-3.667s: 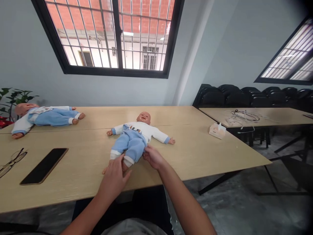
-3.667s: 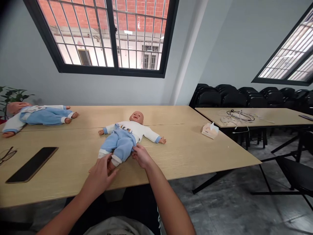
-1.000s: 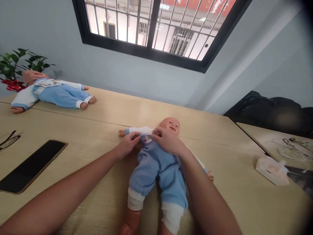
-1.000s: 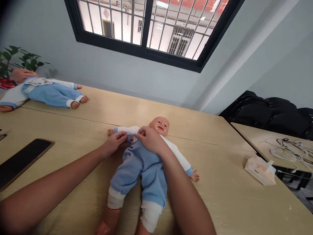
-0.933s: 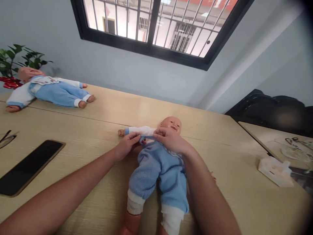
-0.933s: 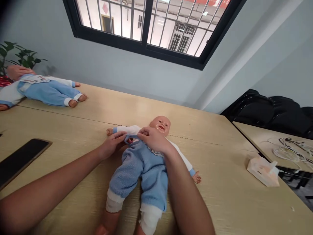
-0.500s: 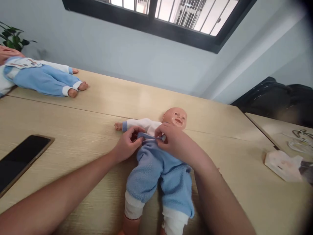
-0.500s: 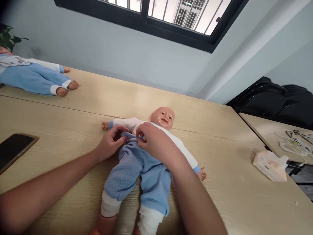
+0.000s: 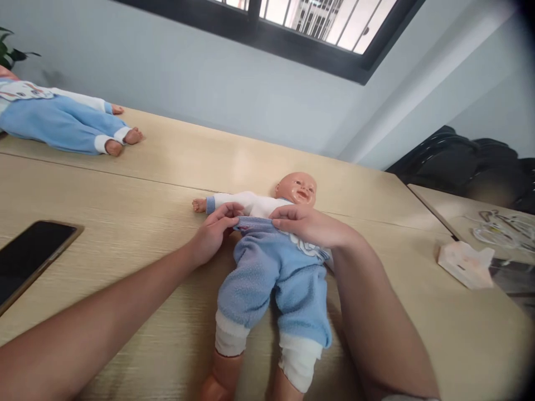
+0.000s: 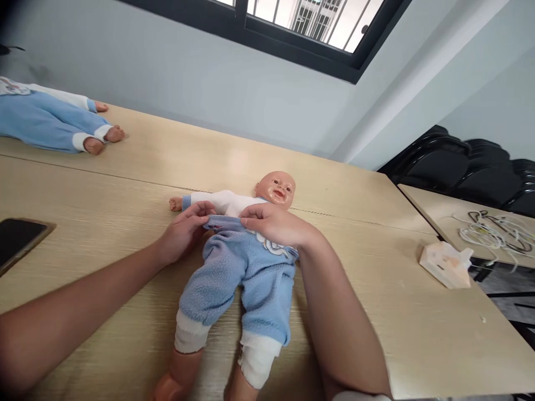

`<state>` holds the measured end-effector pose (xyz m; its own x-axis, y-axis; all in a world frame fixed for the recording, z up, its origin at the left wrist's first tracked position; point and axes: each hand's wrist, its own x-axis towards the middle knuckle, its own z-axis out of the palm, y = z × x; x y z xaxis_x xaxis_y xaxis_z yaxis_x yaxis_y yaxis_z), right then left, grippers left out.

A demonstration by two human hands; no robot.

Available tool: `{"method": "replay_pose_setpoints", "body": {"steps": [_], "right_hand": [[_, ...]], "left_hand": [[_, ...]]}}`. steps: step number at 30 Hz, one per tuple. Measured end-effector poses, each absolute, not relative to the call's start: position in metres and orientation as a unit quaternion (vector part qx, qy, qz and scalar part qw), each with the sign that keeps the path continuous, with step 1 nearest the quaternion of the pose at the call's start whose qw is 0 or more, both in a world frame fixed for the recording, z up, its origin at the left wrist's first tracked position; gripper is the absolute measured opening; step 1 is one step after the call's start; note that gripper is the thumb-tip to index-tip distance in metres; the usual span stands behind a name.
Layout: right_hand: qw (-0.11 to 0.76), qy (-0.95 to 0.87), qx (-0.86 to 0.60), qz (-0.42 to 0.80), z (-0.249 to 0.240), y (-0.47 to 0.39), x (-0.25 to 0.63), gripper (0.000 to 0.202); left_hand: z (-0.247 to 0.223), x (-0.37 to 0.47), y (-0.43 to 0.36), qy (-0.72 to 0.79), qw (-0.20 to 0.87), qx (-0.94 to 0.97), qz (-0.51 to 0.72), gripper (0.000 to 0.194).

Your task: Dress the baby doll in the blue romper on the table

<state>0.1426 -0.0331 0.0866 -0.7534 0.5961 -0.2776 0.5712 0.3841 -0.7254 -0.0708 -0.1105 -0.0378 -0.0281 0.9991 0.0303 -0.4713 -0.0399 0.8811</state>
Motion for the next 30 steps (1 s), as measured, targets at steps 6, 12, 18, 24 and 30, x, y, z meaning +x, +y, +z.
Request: {"method": "replay_pose_setpoints", "body": {"steps": [6, 12, 18, 24, 30], "right_hand": [[0.071, -0.762, -0.349, 0.541, 0.072, -0.021, 0.144, 0.026], [0.056, -0.793, -0.359, 0.489, 0.087, -0.029, 0.143, 0.032], [0.077, -0.892, -0.384, 0.225, 0.092, -0.052, 0.133, 0.020], [0.100, -0.908, -0.408, -0.002, 0.084, -0.071, 0.120, 0.018], [0.099, -0.890, -0.441, 0.060, 0.083, -0.068, 0.128, 0.025]], "left_hand": [[-0.036, -0.072, -0.108, 0.328, 0.655, 0.330, 0.596, 0.033], [-0.044, -0.074, -0.105, 0.398, 0.591, 0.421, 0.561, 0.036], [-0.043, -0.068, -0.106, 0.502, 0.433, 0.468, 0.585, 0.024], [-0.034, -0.064, -0.116, 0.561, 0.232, 0.509, 0.610, 0.010], [-0.032, -0.064, -0.123, 0.564, 0.154, 0.580, 0.567, 0.015]]}}
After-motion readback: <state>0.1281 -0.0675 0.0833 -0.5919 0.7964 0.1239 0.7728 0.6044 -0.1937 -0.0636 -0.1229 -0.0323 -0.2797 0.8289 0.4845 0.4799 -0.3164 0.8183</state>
